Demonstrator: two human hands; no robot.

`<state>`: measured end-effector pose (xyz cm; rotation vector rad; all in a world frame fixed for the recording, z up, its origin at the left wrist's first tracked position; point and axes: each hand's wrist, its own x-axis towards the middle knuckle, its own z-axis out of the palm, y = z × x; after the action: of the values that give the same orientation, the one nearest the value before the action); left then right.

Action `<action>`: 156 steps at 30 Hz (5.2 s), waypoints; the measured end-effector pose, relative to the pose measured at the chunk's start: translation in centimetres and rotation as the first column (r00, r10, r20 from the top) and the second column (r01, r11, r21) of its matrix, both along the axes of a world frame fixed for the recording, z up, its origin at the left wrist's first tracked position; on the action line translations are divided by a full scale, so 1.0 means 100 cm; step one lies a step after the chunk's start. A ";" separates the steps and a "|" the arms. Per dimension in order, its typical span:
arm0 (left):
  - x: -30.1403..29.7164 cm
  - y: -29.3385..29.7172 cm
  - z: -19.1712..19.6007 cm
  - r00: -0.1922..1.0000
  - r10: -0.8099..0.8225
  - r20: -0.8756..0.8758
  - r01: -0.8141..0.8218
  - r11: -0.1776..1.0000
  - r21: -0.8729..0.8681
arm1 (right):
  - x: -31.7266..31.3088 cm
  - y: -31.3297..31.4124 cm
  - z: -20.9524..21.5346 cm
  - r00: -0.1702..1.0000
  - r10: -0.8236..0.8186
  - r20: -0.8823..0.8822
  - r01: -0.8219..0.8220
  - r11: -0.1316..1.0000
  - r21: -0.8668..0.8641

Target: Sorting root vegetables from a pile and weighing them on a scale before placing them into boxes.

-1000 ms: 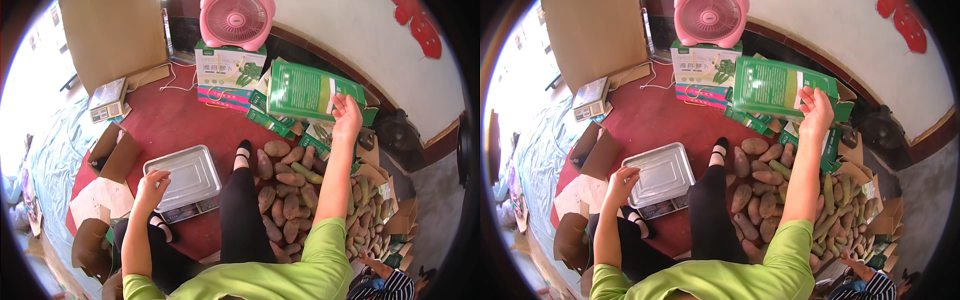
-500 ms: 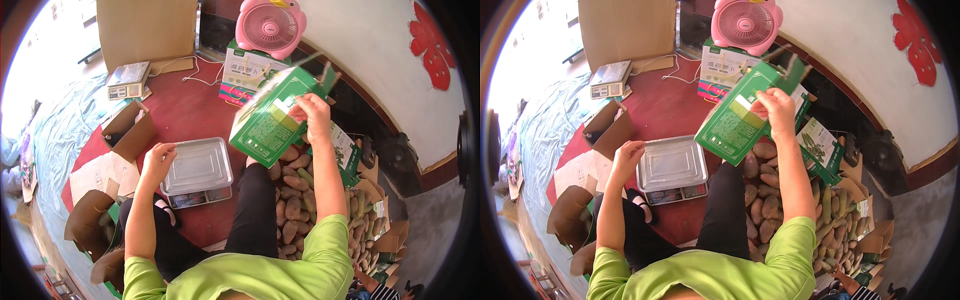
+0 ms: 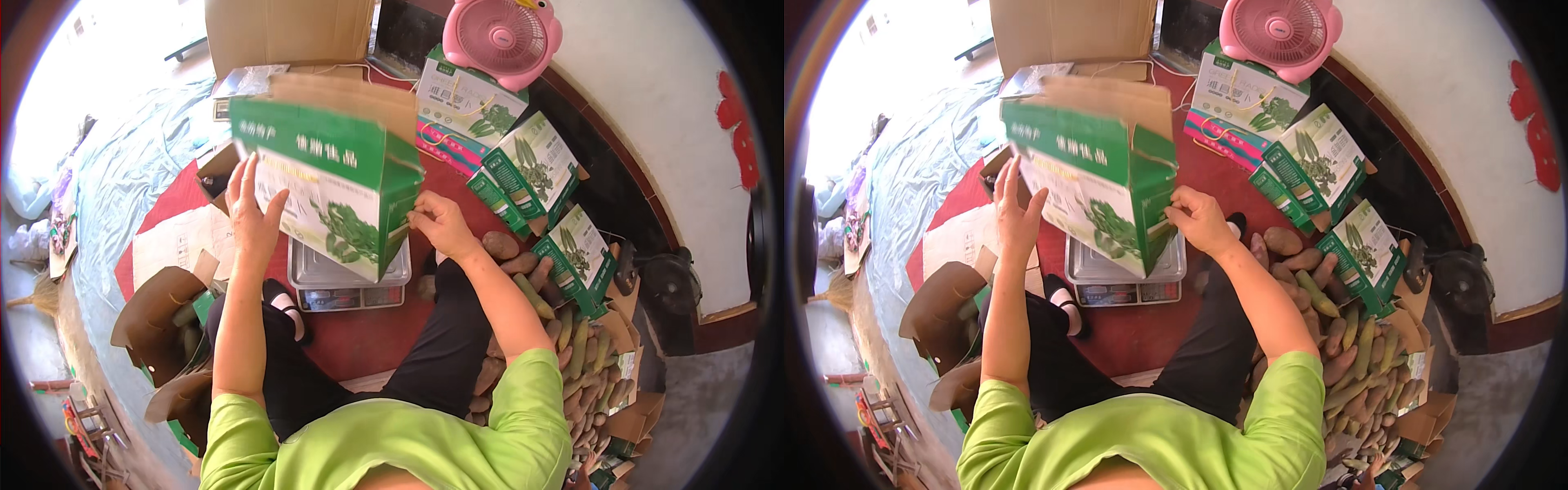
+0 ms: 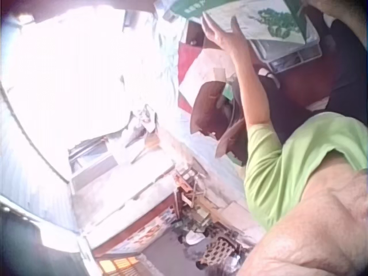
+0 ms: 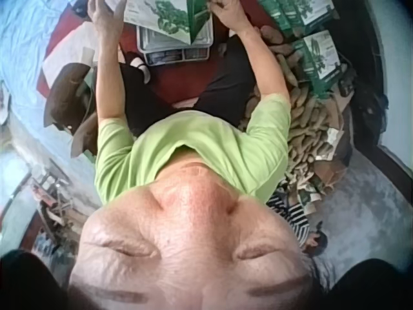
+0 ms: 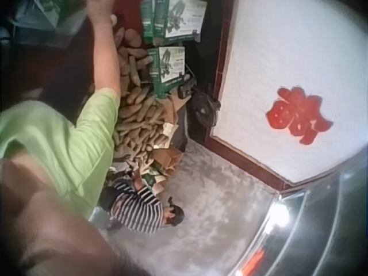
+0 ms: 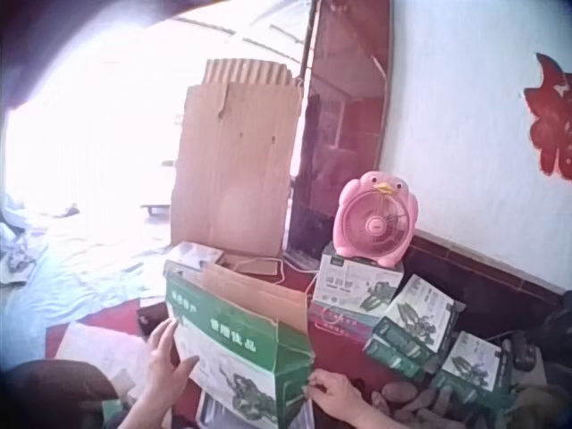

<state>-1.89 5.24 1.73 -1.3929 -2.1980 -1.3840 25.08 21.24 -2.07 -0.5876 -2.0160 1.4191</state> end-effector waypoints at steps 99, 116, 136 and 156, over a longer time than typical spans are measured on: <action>0.026 -0.048 -0.062 0.807 -0.347 -0.478 -0.051 0.766 -0.641 | 0.406 -0.488 -0.295 0.005 -0.754 0.657 0.325 -0.620 -0.714; 0.022 -0.052 -0.060 0.799 -0.334 -0.500 -0.062 0.781 -0.622 | 0.343 -0.481 -0.345 0.157 -0.089 0.984 0.652 -0.738 -0.171; 0.054 -0.050 -0.046 0.805 -0.255 -0.536 -0.195 0.739 -0.645 | 0.420 -0.471 -0.247 0.516 0.167 0.840 0.761 -0.540 -0.360; 0.076 -0.055 -0.021 0.856 -0.249 -0.453 -0.152 0.717 -0.680 | 0.245 -0.110 0.043 0.841 -0.395 0.370 0.475 0.866 -0.156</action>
<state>5.75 -0.28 -0.34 -1.7749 -2.3577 -0.0394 49.60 10.24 2.24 -1.3820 -1.7830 1.3469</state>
